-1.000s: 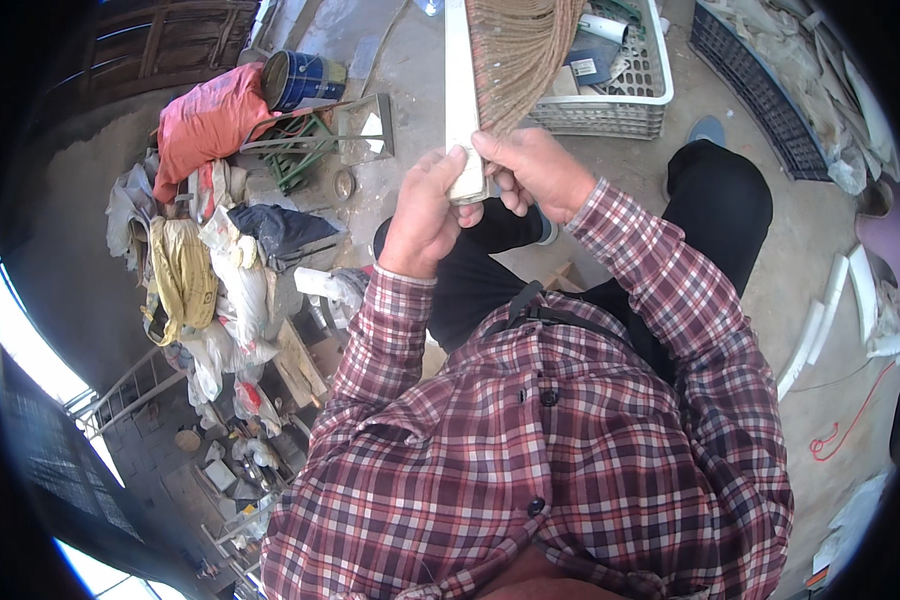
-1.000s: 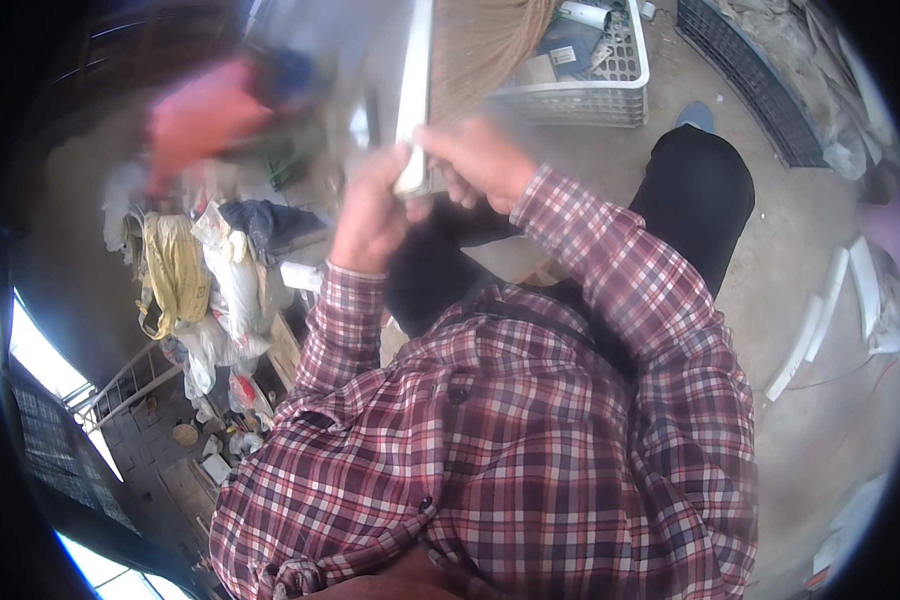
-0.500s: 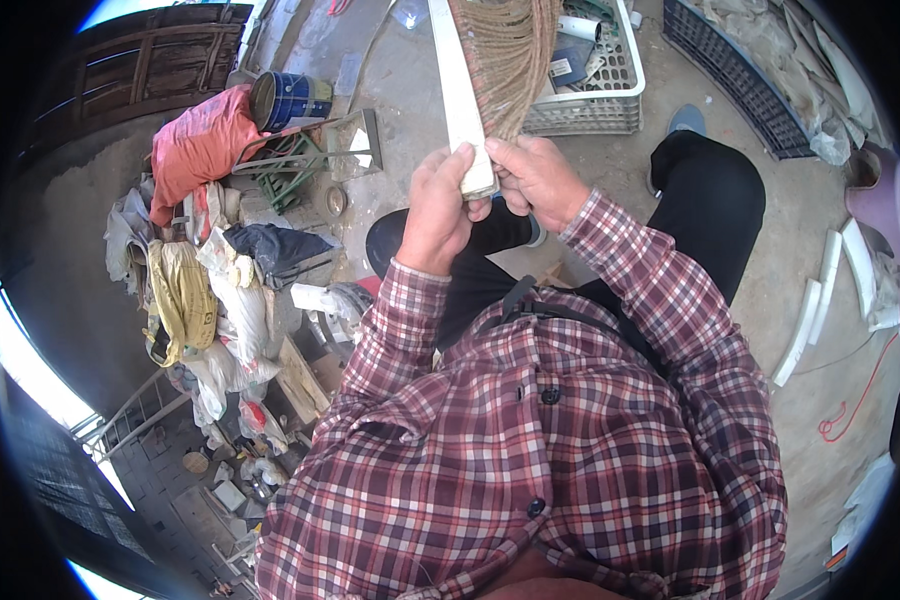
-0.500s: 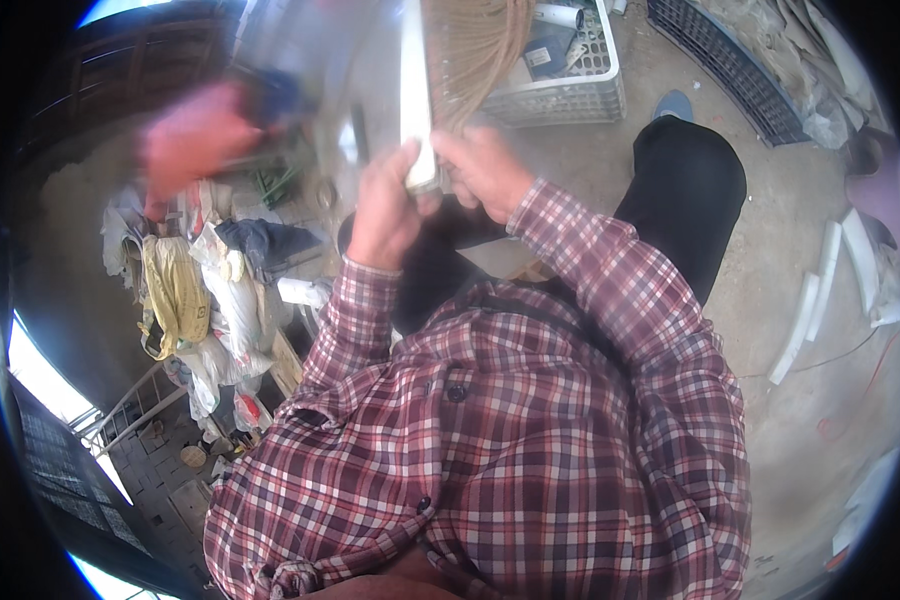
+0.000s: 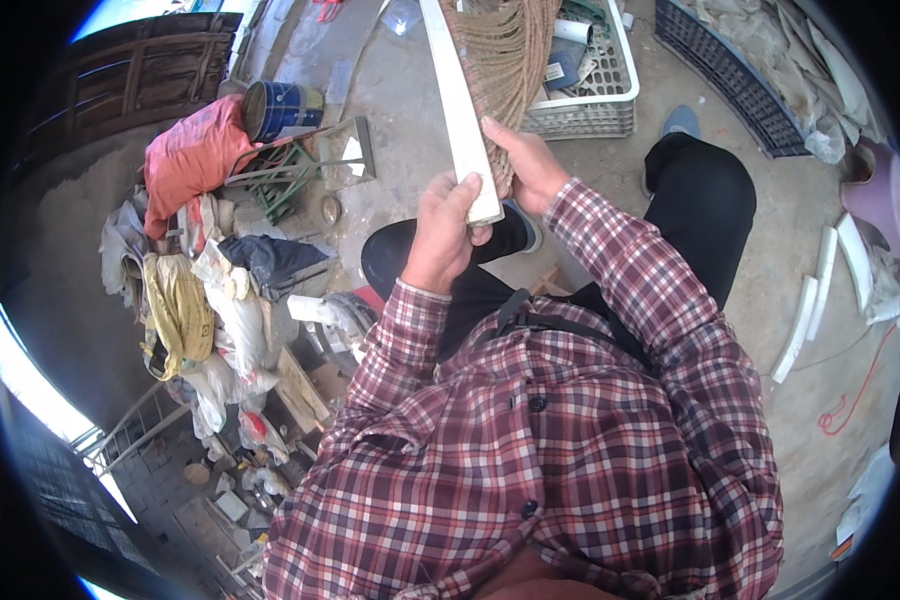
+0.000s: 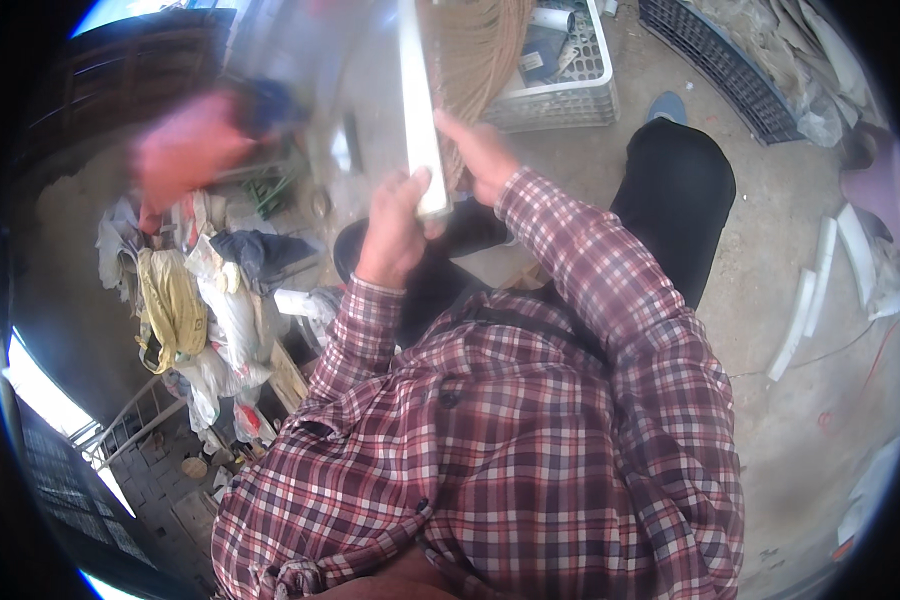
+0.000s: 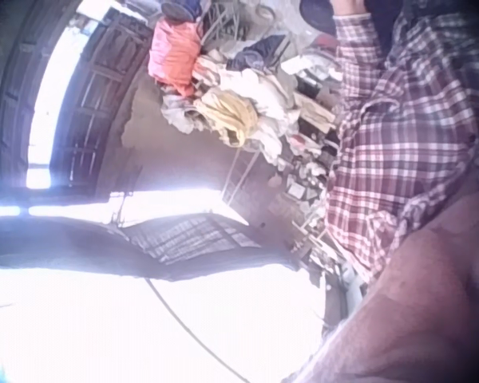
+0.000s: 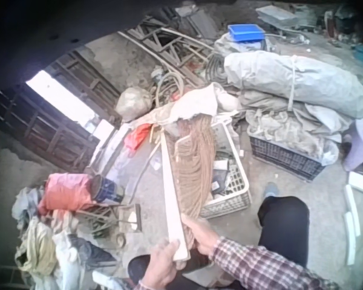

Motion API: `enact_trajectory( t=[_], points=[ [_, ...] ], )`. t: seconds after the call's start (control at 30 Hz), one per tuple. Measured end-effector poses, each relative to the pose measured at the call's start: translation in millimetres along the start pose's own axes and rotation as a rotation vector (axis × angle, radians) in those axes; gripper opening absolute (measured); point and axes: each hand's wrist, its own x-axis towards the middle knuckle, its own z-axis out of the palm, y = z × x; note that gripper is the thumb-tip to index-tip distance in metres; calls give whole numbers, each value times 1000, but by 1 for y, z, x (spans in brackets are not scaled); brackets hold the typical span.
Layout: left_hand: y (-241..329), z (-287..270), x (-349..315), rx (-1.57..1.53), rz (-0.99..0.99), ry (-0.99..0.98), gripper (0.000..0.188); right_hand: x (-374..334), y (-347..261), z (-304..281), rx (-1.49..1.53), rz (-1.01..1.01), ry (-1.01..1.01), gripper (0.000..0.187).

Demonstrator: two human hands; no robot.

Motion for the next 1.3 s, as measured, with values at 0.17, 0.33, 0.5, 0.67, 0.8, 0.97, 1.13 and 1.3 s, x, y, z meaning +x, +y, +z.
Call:
enact_trajectory(
  t=[0.17,0.33,0.5,0.67,0.8,0.97,1.13,1.3],
  points=[
    [-6,-7,0,-19,27,21,25,5,1,-2,-101,-46,8,28],
    [-3,-14,1,3,43,47,24,-4,-2,-2,-235,46,-46,26],
    [-3,-10,3,46,31,78,24,-6,-6,-4,-243,64,-41,23],
    [0,-8,2,17,55,83,24,-9,-10,-5,-224,87,-150,22],
    [9,-4,2,19,73,72,24,-11,-10,-3,-197,50,-179,20],
    [19,2,-1,29,87,63,25,-10,-7,-1,-173,-2,-163,20],
    [20,3,2,84,60,89,26,-2,-5,-2,-285,-84,-44,24],
    [20,3,9,70,59,71,26,1,-10,1,-183,-54,-83,26]
  ],
)
